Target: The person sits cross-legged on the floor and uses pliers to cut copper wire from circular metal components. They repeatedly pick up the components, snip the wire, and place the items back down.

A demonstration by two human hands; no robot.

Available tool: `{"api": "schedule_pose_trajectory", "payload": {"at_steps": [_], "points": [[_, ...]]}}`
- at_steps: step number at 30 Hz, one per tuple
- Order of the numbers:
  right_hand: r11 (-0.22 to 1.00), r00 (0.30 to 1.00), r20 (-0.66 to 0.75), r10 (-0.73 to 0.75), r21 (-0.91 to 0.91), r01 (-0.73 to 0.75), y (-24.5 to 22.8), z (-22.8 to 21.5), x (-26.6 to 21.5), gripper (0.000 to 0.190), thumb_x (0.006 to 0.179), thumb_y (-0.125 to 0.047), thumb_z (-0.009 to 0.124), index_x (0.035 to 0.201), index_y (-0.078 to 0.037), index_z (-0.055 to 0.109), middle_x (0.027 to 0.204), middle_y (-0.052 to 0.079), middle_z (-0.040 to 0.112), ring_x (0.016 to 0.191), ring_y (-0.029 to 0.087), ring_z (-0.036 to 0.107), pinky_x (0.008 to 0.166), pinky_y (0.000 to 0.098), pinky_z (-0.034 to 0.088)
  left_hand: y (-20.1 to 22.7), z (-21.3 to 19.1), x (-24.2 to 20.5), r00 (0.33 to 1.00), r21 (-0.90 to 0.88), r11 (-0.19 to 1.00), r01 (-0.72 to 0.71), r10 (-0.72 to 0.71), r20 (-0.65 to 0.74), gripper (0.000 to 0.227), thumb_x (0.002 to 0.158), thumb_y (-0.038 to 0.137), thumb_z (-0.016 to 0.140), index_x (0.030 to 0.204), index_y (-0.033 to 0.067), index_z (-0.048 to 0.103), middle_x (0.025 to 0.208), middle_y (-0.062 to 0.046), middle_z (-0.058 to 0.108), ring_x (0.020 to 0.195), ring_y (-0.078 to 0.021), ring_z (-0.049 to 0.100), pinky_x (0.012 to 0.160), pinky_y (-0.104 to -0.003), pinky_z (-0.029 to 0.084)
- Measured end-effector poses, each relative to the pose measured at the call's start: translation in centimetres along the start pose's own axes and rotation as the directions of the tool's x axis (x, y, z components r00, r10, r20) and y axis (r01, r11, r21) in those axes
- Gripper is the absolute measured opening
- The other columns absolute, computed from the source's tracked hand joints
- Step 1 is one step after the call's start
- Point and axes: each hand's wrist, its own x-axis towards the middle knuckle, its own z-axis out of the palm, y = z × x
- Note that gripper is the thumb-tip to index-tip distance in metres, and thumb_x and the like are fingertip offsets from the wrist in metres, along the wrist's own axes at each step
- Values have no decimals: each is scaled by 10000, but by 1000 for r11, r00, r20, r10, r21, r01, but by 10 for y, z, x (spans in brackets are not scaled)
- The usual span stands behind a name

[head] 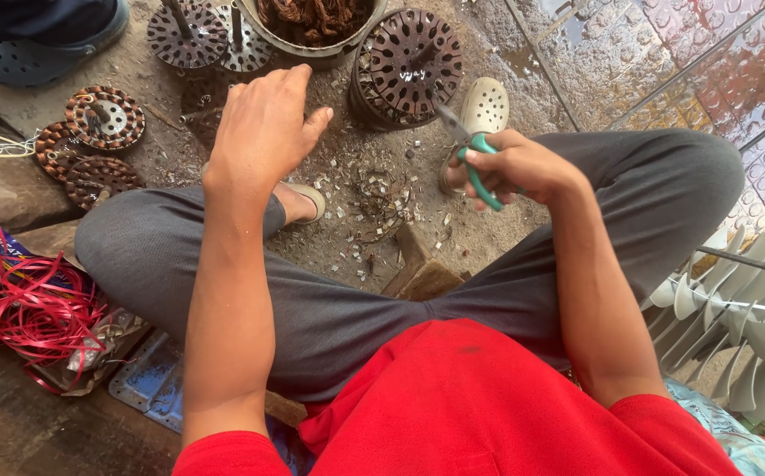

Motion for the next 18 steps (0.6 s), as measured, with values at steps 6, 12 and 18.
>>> {"api": "schedule_pose_trajectory", "payload": {"at_steps": [6,12,18], "points": [[1000,993,-117,-19,-19,17,-2,6,10,327,1056,-190,483,1211,63,621,879,177,772,585,205,708,508,307,605,-1,4,0,991,-3,997,-83,83,-102,534,967,321,720,1335,-49,608,1126,-198,709,1021,-370,675,931,-512,479],[999,995,-98,-36,-23,34,-4,4,17,358,1069,-216,475,1193,80,636,853,164,768,599,189,720,486,284,580,-3,4,-1,994,-10,998,-67,65,-89,536,965,315,725,1342,-47,607,1101,-187,716,996,-359,682,932,-512,480],[999,996,-83,-26,-26,24,-4,3,21,360,1076,-242,476,1193,59,635,854,162,763,616,175,715,476,271,554,-4,4,-1,995,22,997,-70,72,-73,516,979,323,730,1312,-55,619,1048,-190,716,967,-355,686,892,-502,505]]}}
